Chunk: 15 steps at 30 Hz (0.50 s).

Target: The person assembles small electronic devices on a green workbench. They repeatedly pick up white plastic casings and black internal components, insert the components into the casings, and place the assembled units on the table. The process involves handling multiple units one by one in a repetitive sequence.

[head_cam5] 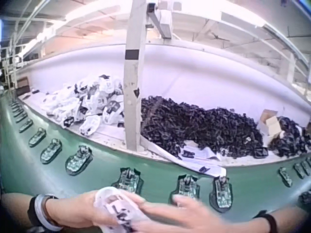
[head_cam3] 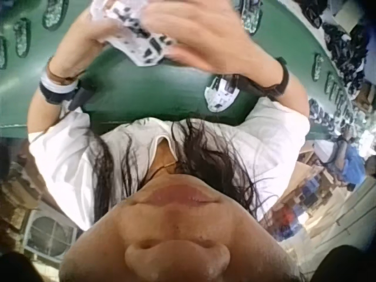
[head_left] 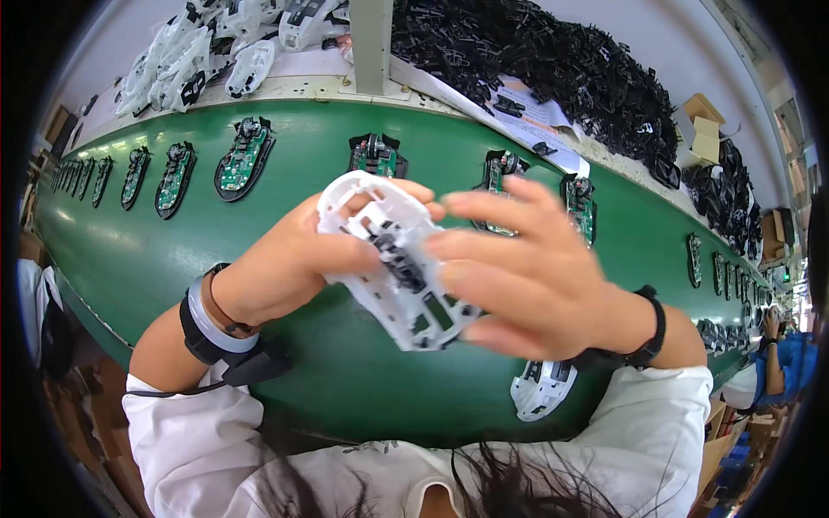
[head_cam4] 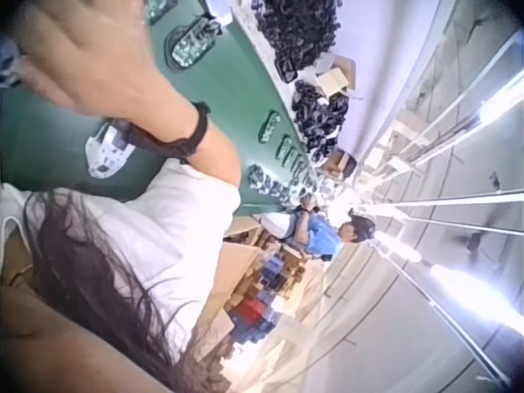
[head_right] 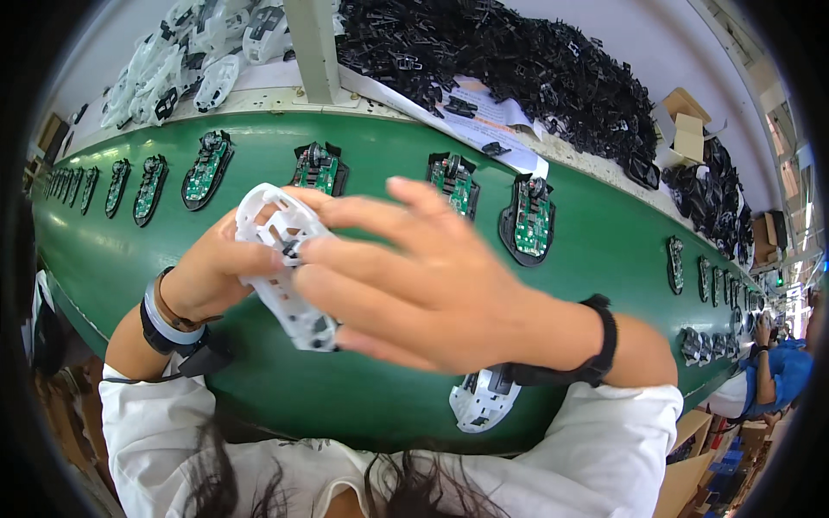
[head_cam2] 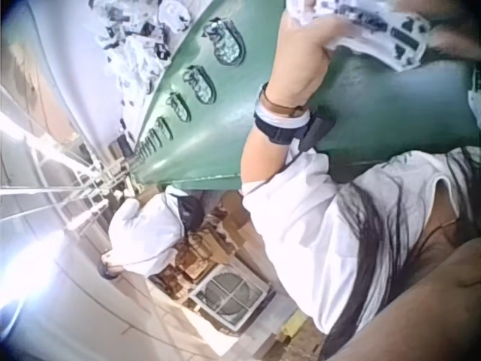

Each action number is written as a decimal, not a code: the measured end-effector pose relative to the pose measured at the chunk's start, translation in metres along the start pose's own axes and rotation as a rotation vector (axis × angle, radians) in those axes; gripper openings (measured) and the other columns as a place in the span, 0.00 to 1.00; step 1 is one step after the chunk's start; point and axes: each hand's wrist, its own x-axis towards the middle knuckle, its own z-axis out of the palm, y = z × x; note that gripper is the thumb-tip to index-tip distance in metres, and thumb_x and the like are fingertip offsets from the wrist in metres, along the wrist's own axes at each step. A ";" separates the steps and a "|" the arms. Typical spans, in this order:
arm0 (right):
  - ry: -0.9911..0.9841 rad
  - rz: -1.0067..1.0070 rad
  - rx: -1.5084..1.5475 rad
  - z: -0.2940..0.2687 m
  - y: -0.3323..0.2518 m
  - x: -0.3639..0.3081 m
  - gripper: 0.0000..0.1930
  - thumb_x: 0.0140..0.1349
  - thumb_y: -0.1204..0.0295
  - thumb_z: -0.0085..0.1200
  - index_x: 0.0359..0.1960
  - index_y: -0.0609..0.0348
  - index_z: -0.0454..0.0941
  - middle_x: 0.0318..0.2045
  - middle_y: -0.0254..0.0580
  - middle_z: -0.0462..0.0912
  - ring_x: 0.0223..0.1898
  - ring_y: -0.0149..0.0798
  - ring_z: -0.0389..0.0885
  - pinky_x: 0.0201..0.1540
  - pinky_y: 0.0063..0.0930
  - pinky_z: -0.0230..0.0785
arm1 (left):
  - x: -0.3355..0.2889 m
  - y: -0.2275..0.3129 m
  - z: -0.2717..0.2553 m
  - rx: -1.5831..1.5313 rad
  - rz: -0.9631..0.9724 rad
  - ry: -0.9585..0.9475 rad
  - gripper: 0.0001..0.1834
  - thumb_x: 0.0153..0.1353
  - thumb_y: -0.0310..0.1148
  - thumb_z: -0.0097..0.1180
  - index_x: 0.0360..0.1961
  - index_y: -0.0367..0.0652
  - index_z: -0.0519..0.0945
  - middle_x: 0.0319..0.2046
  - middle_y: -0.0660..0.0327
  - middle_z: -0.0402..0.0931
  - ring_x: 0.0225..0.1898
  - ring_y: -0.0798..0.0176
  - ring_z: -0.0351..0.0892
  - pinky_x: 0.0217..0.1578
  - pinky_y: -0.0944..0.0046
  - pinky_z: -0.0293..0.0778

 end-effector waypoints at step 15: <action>0.148 0.660 -0.177 -0.012 0.091 -0.036 0.08 0.49 0.81 0.60 0.33 0.62 0.79 0.29 0.43 0.79 0.30 0.39 0.78 0.32 0.28 0.71 | -0.004 0.007 -0.011 0.684 0.142 0.015 0.48 0.42 0.37 0.70 0.63 0.38 0.58 0.53 0.56 0.67 0.55 0.61 0.67 0.57 0.63 0.63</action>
